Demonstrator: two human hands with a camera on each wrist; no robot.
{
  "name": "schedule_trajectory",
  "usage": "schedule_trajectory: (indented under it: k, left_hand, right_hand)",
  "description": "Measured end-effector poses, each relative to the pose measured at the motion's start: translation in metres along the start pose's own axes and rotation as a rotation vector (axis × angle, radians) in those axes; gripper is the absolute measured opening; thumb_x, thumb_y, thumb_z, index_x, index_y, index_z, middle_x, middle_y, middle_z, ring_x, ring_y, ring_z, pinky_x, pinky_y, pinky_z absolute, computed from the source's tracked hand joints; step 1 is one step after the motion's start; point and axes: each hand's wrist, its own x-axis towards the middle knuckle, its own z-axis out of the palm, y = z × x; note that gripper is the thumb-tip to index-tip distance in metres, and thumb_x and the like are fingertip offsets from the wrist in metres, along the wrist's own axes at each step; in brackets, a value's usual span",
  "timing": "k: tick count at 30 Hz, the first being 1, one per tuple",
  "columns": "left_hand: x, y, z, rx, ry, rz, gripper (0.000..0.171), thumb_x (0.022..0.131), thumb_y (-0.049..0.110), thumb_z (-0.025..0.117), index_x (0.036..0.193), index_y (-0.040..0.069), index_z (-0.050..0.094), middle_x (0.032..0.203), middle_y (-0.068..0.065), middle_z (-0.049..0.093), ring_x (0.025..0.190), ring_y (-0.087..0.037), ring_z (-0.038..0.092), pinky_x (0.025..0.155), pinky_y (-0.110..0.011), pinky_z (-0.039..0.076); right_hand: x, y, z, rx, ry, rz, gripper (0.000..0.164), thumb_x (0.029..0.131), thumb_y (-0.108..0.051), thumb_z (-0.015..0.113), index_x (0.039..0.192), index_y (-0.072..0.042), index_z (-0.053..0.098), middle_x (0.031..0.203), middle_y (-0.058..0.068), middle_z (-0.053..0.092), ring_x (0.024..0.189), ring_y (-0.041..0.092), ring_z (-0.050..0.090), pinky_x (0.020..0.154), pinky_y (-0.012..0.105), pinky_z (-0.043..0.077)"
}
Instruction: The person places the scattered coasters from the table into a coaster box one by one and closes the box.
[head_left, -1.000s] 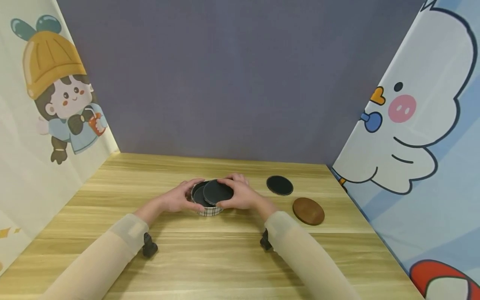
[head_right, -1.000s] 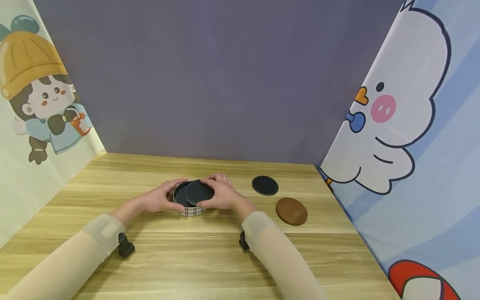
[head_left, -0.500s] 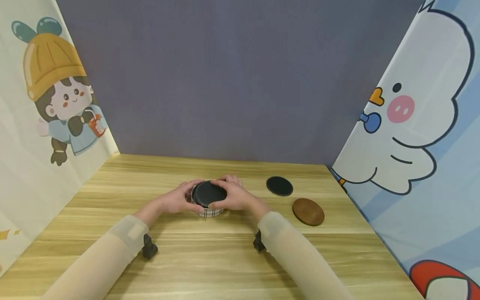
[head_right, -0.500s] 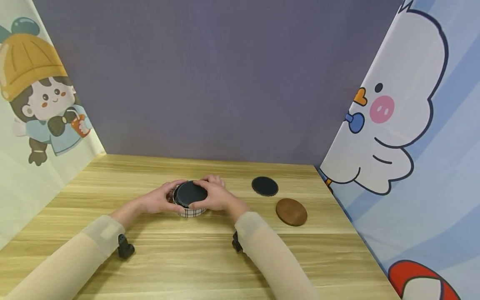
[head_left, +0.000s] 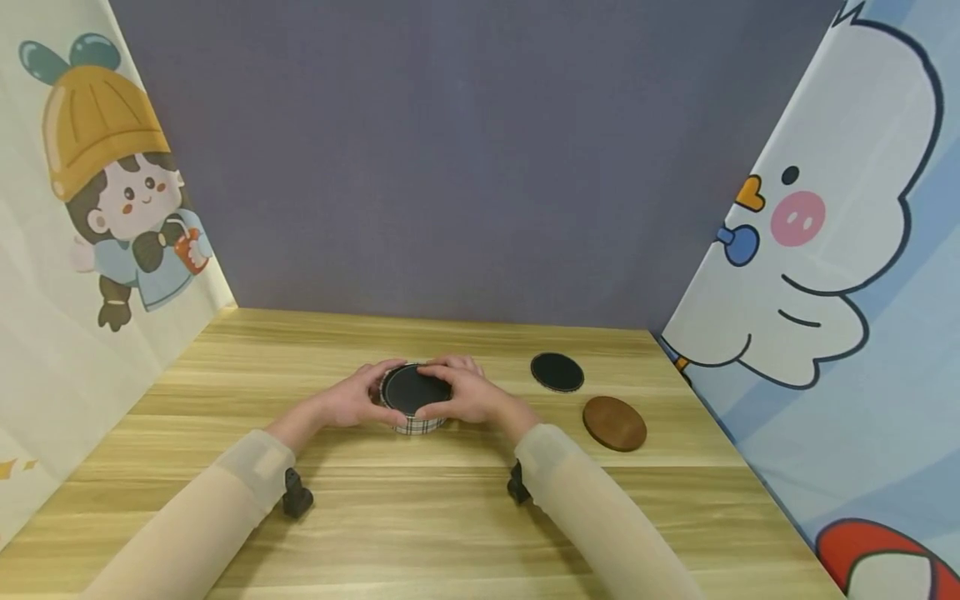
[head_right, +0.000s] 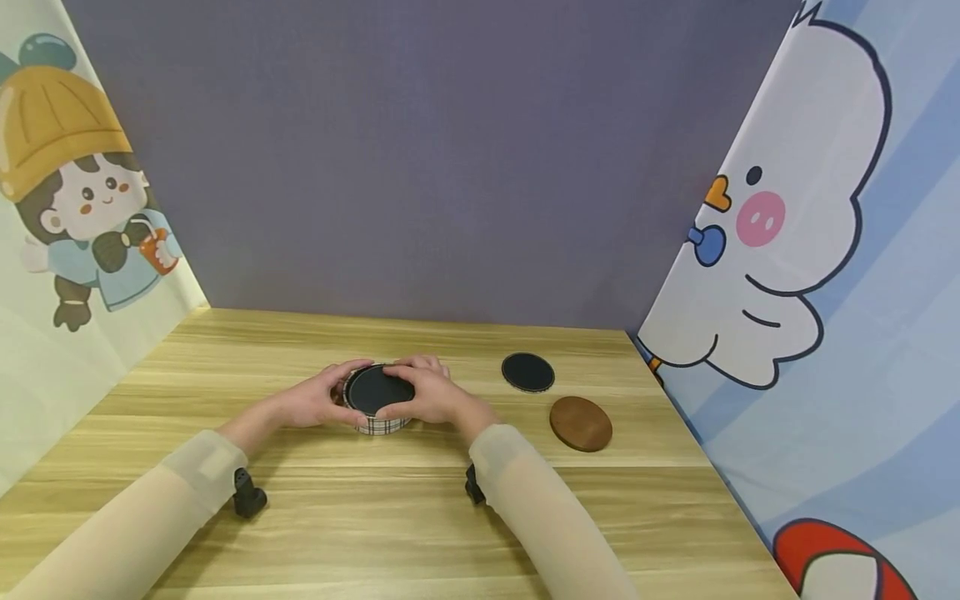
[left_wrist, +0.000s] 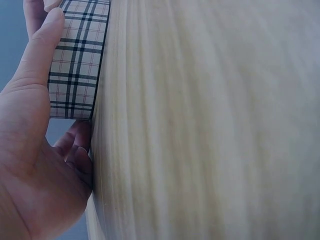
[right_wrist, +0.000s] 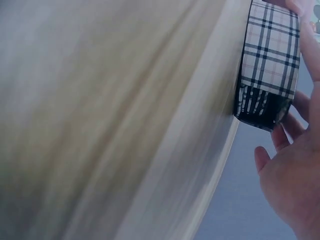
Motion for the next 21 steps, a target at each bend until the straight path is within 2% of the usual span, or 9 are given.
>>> schedule_trajectory:
  k: [3, 8, 14, 21]
  left_hand:
    - [0.0002, 0.0009, -0.0003, 0.009, 0.005, -0.021, 0.117, 0.091, 0.056, 0.089, 0.177, 0.017, 0.020, 0.158, -0.032, 0.032, 0.126, -0.034, 0.062, 0.100, -0.041, 0.053]
    - [0.0010, -0.0003, 0.0000, -0.006, 0.008, -0.053, 0.116, 0.090, 0.052, 0.090, 0.177, 0.022, 0.020, 0.160, -0.029, 0.032, 0.127, -0.034, 0.061, 0.104, -0.047, 0.052]
    - [0.0012, -0.0013, 0.0003, -0.014, 0.013, -0.058, 0.114, 0.091, 0.050, 0.091, 0.177, 0.024, 0.021, 0.161, -0.029, 0.032, 0.130, -0.035, 0.061, 0.109, -0.053, 0.050]
    - [0.0017, -0.0016, 0.0003, -0.011, 0.017, -0.059, 0.114, 0.091, 0.050, 0.091, 0.177, 0.024, 0.021, 0.161, -0.029, 0.032, 0.131, -0.035, 0.061, 0.111, -0.055, 0.050]
  right_hand:
    - [-0.0008, -0.0017, -0.0012, 0.016, -0.022, 0.003, 0.075, 0.098, -0.058, 0.079, 0.163, -0.029, 0.055, 0.170, 0.000, 0.048, 0.154, 0.031, 0.033, 0.123, 0.057, 0.029]
    - [-0.0011, -0.0018, -0.0005, 0.016, -0.039, 0.006, 0.068, 0.099, -0.059, 0.078, 0.158, -0.029, 0.061, 0.167, -0.003, 0.052, 0.152, 0.030, 0.032, 0.124, 0.057, 0.029]
    - [-0.0012, -0.0009, -0.0004, 0.023, -0.039, 0.003, 0.066, 0.099, -0.059, 0.077, 0.157, -0.029, 0.062, 0.167, -0.005, 0.051, 0.155, 0.030, 0.030, 0.126, 0.058, 0.027]
    - [-0.0018, -0.0008, 0.0004, 0.006, -0.036, 0.007, 0.066, 0.100, -0.060, 0.076, 0.157, -0.030, 0.062, 0.167, -0.006, 0.051, 0.155, 0.028, 0.031, 0.128, 0.058, 0.026]
